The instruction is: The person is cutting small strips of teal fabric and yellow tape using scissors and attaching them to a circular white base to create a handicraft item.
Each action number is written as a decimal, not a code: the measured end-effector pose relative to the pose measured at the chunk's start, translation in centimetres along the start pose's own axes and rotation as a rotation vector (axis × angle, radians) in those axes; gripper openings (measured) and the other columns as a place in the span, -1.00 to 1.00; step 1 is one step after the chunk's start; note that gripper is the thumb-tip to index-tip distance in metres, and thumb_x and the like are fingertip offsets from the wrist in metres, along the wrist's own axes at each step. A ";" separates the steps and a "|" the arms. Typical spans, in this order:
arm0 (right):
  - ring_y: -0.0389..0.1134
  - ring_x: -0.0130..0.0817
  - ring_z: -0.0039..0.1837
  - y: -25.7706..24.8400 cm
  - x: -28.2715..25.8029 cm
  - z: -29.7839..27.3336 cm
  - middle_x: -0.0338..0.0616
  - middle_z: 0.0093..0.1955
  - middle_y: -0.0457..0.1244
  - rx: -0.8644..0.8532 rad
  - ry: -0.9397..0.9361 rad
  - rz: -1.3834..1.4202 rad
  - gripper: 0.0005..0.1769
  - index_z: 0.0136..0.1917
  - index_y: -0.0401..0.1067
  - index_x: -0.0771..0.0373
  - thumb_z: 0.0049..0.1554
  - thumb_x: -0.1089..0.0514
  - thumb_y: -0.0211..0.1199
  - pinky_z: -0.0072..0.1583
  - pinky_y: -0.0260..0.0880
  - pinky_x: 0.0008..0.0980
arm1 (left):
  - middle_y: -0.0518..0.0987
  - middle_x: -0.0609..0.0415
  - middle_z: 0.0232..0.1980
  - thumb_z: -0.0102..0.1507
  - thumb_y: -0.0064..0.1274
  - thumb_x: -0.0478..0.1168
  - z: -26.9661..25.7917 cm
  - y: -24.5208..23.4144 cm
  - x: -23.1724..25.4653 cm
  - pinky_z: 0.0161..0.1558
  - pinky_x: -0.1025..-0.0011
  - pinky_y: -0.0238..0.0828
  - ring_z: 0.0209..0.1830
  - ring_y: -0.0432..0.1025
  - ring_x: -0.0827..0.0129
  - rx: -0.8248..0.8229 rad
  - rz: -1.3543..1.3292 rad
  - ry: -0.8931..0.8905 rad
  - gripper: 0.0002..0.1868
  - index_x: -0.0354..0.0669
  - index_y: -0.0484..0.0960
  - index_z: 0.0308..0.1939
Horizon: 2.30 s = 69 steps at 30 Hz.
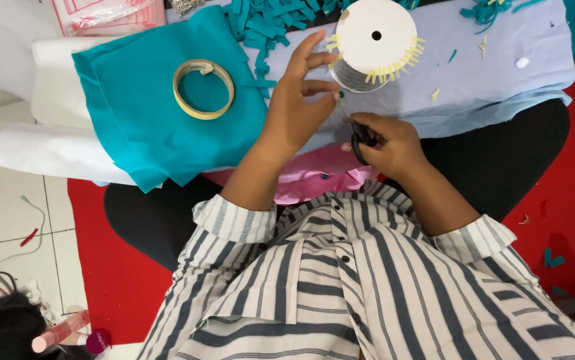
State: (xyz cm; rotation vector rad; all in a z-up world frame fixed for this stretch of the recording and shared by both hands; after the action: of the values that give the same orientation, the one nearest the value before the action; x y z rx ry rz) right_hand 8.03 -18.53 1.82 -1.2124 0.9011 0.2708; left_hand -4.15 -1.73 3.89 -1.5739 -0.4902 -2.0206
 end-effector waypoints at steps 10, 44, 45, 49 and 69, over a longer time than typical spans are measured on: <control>0.18 -0.47 -0.35 0.7 -0.3 0.3 -0.18 -0.25 0.37 -0.087 -0.088 0.232 -0.39 0.24 0.52 0.33 -0.09 0.24 0.56 -0.26 0.16 -0.52 | 0.51 -0.01 0.39 0.16 0.13 -0.53 -0.2 -1.4 2.7 -0.02 0.57 0.46 -0.13 0.57 0.47 -0.062 0.157 0.020 -0.07 0.13 0.15 0.54; 0.47 -0.10 -0.02 0.9 3.7 0.3 -0.13 -0.10 0.44 -0.163 -0.531 -0.030 -0.45 0.31 0.56 -0.05 0.04 -0.12 0.37 0.03 0.46 -0.16 | 0.34 -0.26 0.45 0.16 0.12 -0.48 -2.2 -2.4 2.5 0.07 0.18 0.55 -0.03 0.66 0.05 -0.234 0.082 -0.289 -0.02 0.00 0.06 0.62; 0.47 -0.12 -0.02 0.8 3.6 0.6 -0.15 -0.09 0.44 -0.157 -0.534 -0.038 -0.45 0.32 0.55 -0.07 0.05 -0.12 0.36 0.03 0.45 -0.18 | 0.33 -0.26 0.44 0.17 0.14 -0.49 -2.1 -2.4 2.5 0.08 0.18 0.56 -0.03 0.66 0.05 -0.218 0.087 -0.275 -0.03 0.00 0.09 0.62; 0.46 -0.09 -0.02 1.1 4.0 0.7 -0.13 -0.11 0.43 -0.185 -0.511 -0.045 -0.43 0.36 0.52 -0.10 0.08 -0.16 0.30 0.04 0.44 -0.16 | 0.32 -0.33 0.39 0.18 0.11 -0.50 -2.1 -2.2 1.9 0.05 0.14 0.59 -0.05 0.66 -0.03 -0.186 0.065 -0.251 -0.08 0.01 0.16 0.60; 0.38 -0.20 -0.18 0.2 -0.1 -0.2 -0.10 -0.14 0.42 0.006 -0.499 0.051 -0.38 0.13 0.54 0.30 -0.20 0.12 0.62 -0.04 0.35 -0.28 | 0.38 -0.11 0.35 0.17 0.15 -0.64 -1.8 -2.9 1.4 0.02 0.50 0.61 0.00 0.64 0.25 -0.078 -0.055 -0.064 -0.21 -0.10 0.32 0.44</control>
State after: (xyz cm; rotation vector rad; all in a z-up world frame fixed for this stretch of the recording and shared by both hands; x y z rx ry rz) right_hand 7.79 -18.60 1.70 -1.0495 0.4973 0.5819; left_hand -7.54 -0.74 4.87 -1.6932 -0.4886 -2.0584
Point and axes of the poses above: each hand's wrist, its own z-axis towards the middle knuckle, its own y-axis out of the palm, x = y × z, the point moved 3 cm from there along z, towards the middle knuckle
